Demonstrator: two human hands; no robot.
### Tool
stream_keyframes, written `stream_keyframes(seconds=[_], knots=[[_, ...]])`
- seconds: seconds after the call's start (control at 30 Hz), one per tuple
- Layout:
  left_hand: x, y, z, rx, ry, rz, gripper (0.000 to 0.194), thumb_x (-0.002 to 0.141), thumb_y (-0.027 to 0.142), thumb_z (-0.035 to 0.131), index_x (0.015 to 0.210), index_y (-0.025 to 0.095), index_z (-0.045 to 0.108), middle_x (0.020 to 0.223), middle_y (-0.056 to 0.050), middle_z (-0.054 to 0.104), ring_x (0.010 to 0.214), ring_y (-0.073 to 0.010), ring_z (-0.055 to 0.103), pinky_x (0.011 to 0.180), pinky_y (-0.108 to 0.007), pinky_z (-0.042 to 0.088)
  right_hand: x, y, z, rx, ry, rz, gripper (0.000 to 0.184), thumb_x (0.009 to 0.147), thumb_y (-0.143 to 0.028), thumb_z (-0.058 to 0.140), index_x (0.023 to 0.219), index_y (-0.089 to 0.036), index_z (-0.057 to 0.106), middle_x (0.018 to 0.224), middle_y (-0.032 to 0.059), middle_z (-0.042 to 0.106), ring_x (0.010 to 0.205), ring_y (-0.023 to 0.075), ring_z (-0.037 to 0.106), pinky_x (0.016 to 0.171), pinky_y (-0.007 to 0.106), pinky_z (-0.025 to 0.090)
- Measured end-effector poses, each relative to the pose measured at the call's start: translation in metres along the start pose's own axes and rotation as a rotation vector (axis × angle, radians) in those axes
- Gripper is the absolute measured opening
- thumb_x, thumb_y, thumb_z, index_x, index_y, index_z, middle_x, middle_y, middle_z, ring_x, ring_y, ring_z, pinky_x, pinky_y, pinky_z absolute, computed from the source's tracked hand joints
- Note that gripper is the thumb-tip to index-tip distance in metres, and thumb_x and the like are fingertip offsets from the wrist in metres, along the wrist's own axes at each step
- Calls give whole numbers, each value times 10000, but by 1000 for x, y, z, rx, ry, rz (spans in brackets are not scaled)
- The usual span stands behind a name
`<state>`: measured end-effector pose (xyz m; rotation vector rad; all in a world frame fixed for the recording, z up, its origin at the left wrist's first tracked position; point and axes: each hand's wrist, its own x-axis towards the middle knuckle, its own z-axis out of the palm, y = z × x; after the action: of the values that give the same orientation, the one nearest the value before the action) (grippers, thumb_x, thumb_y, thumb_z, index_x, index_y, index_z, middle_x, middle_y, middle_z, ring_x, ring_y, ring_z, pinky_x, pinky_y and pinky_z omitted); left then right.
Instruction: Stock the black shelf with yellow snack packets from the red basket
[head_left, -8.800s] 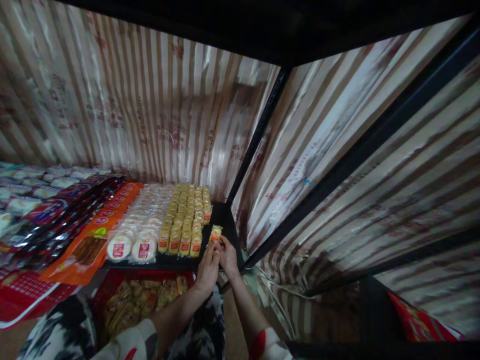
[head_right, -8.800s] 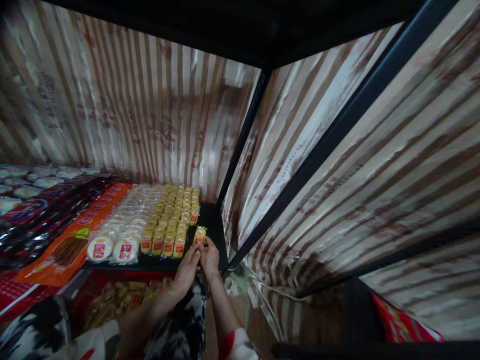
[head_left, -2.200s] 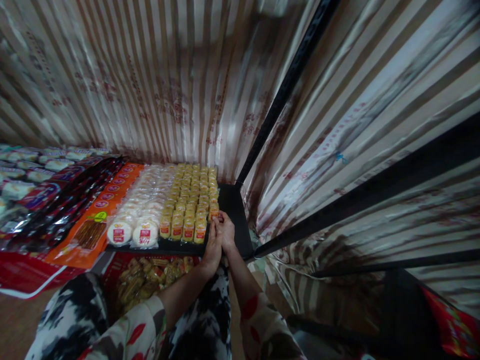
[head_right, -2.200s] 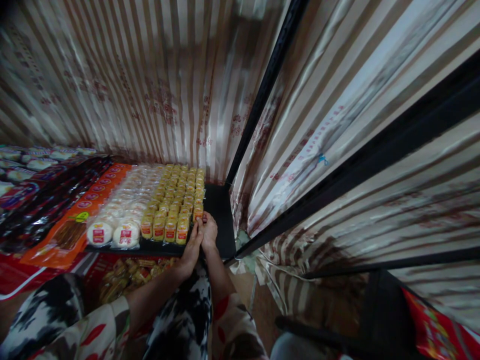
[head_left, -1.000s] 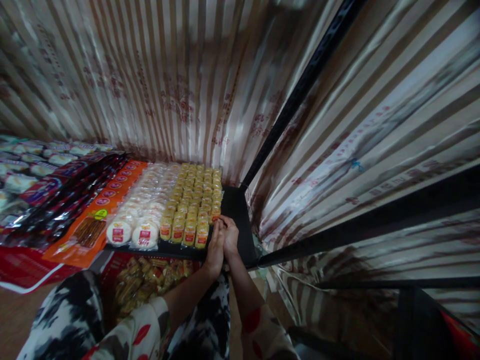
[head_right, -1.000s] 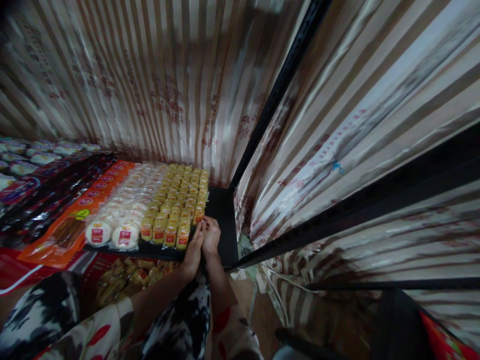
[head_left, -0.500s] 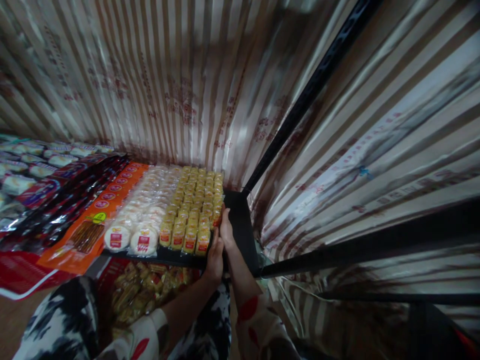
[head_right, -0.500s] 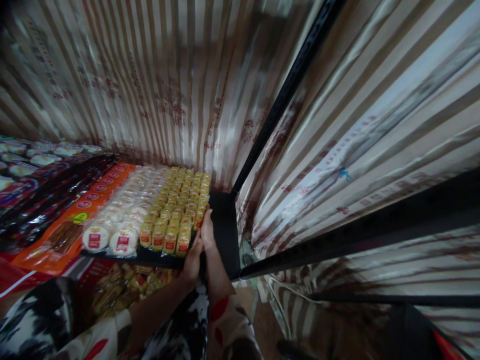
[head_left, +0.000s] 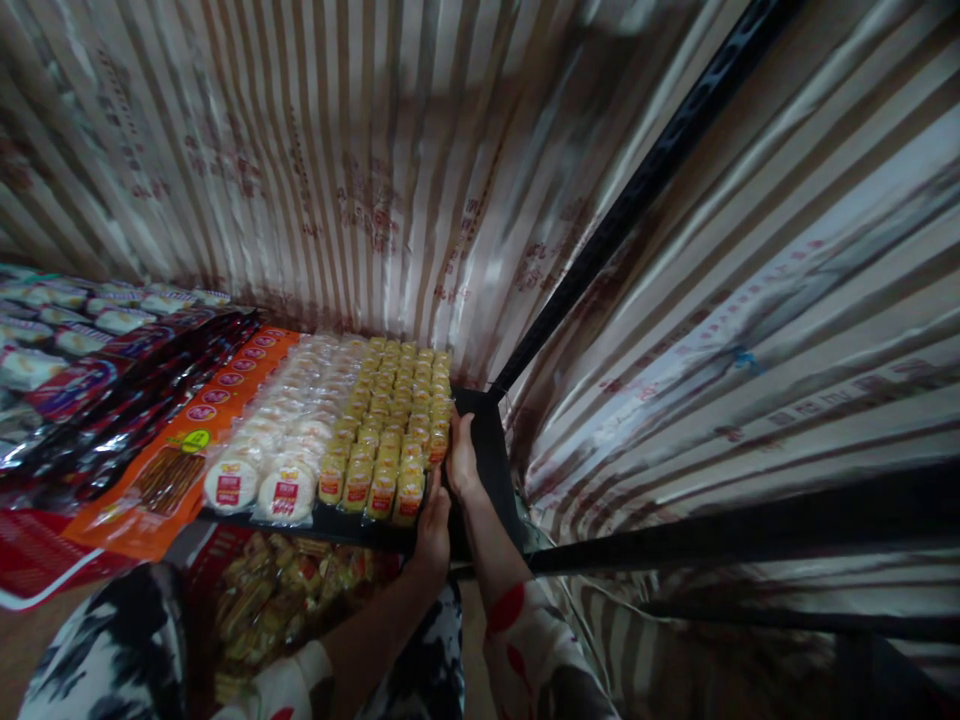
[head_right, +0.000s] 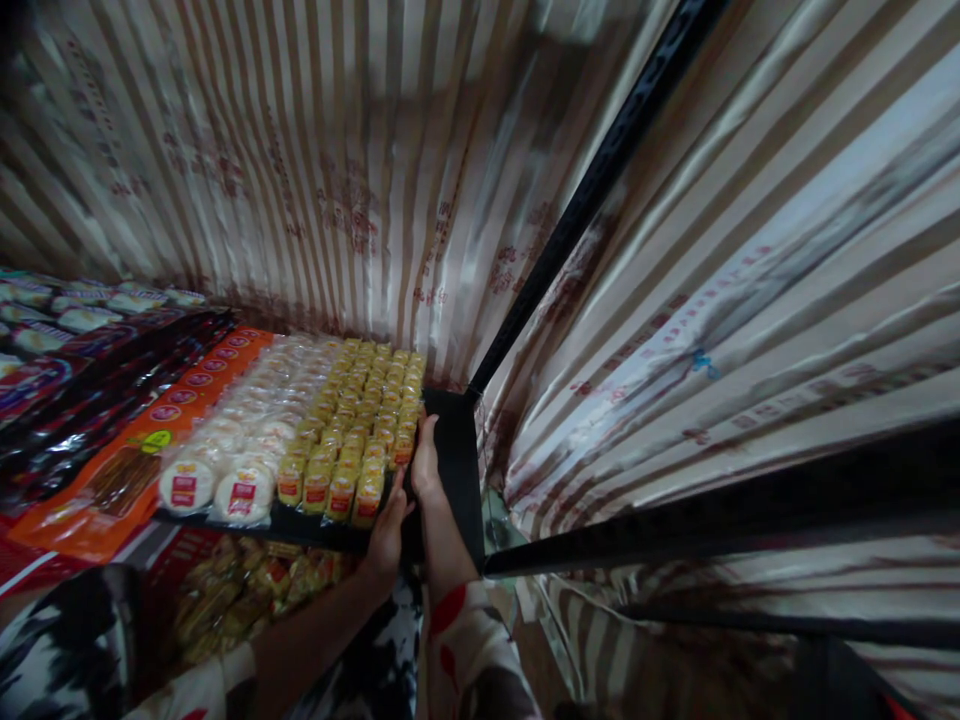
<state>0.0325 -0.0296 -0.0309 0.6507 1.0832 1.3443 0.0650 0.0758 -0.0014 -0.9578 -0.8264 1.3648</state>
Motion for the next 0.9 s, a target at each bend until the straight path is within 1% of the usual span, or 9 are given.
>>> stream_keyframes(seconds=[0.13,0.2,0.33,0.43,0.5,0.6,0.7,0.8,0.9], knots=[[0,-1,1,-11,8,-3,694,712,662,498,1212,185,562,1444,-62,357,1369,-253,217,1133,-368,218,0,-2,0,33,-1,23,625,832,-665,279,1266,-275,504,1218,-14,603,1229,173,460,1052,360,341],[-1,0,1,-13,4,2,683,710,651,514,1209,188,565,1443,-65,359,1365,-254,228,1131,-367,222,1,0,-1,26,-3,30,633,827,-666,290,1269,-265,501,1255,-10,577,1243,181,445,1060,368,328],[-3,2,0,-17,-3,20,671,730,626,511,1228,178,549,1438,-77,366,1359,-254,247,1125,-366,237,0,5,-12,-16,156,-16,645,829,-652,295,1305,-246,451,1410,-14,409,1327,160,318,1117,373,207],[-5,4,1,-15,4,28,666,746,606,505,1255,178,522,1451,-75,341,1357,-250,252,1119,-366,247,-12,5,-20,-76,249,-78,633,833,-624,314,1269,-200,491,1423,18,389,1346,150,277,1133,352,157],[-6,5,1,-1,3,39,650,759,587,499,1270,186,507,1459,-70,326,1353,-245,262,1117,-369,250,-26,3,-23,-101,280,-110,619,834,-607,331,1231,-172,522,1390,54,436,1324,165,324,1123,360,194],[-12,7,1,37,-10,76,608,791,550,472,1279,189,494,1452,-68,339,1349,-234,277,1111,-381,260,-53,-1,-21,-140,317,-141,604,831,-590,347,1183,-140,546,1326,104,500,1239,208,446,1070,400,303],[-31,12,-6,100,-12,126,544,814,495,457,1243,168,529,1410,-84,410,1319,-223,338,1109,-376,265,-84,-1,-17,-207,329,-135,582,831,-565,354,1154,-124,554,1275,140,530,1151,236,521,996,423,386],[-61,19,-24,235,-5,135,424,826,393,449,1159,176,597,1293,-87,544,1222,-214,461,1086,-360,301,-117,3,-9,-300,355,-160,482,841,-505,369,1149,-181,550,1233,122,555,1113,242,536,944,423,419],[-94,22,-56,397,-42,104,329,819,308,436,1045,209,654,1113,-78,651,1064,-215,562,1000,-364,392,-156,11,6,-371,359,-207,371,865,-456,355,1110,-254,546,1096,84,621,1004,237,575,862,409,449]])
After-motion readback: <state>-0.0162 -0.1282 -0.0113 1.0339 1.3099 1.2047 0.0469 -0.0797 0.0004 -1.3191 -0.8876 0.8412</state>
